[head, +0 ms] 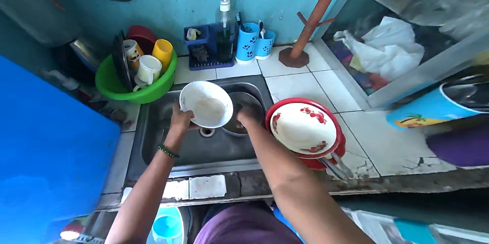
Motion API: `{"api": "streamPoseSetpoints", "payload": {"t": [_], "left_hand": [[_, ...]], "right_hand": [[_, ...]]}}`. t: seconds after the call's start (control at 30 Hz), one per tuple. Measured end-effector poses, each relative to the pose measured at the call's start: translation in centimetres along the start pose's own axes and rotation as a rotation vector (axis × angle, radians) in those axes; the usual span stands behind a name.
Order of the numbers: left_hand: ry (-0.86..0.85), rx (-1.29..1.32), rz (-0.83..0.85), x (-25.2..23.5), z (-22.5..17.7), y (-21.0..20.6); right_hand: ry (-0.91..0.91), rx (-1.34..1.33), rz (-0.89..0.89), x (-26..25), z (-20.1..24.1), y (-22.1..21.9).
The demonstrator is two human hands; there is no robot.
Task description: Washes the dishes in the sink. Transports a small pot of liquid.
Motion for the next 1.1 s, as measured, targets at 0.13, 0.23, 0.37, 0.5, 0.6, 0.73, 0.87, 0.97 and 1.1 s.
{"api": "streamPoseSetpoints", "payload": {"t": [0.13,0.23,0.37,0.5,0.6,0.73,0.87,0.97,1.1], "left_hand": [[-0.012,0.035,-0.001,0.0,0.4,0.4],[-0.042,0.044,-0.011,-0.1,0.6,0.1],[-0.096,0.078,-0.036,-0.5,1.1,-1.5],[-0.099,0.095,-0.003,-0.5,1.4,-3.1],[-0.057,0.109,0.019,-0.9,1.9,-3.8],[-0.015,0.12,0.053,-1.1,2.4,-5.1],[0.015,0.116,0.071,-1.4,2.7,-6.1],[0.058,0.179,0.091,-1.6,2.9,-6.4],[0.073,0.261,0.152,-1.6,3.6,-6.3]], "right_hand": [[0.099,0.417,0.089,1.3,-0.1,-1.1],[0.387,0.568,-0.138,3.5,0.1,-1.0],[0.585,0.774,-0.268,7.0,0.4,0.5],[0.734,0.731,-0.483,12.3,-0.2,4.5],[0.58,0.594,-0.566,16.1,-2.9,10.2],[0.351,0.39,-0.811,15.4,-9.9,16.8],[0.258,0.239,-0.585,12.0,-14.6,19.2],[0.289,0.203,-0.563,11.5,-15.1,18.6],[0.586,0.192,-0.899,14.0,-11.5,16.4]]}}
Point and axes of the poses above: each hand's wrist, its own x-axis away from the middle knuckle, its own y-axis out of the back of the hand, z = x × y, the point moved 1 cm from there along -x, towards the middle knuckle, and after that the axes turned 1 degree about -x, right-handed, at the moved point
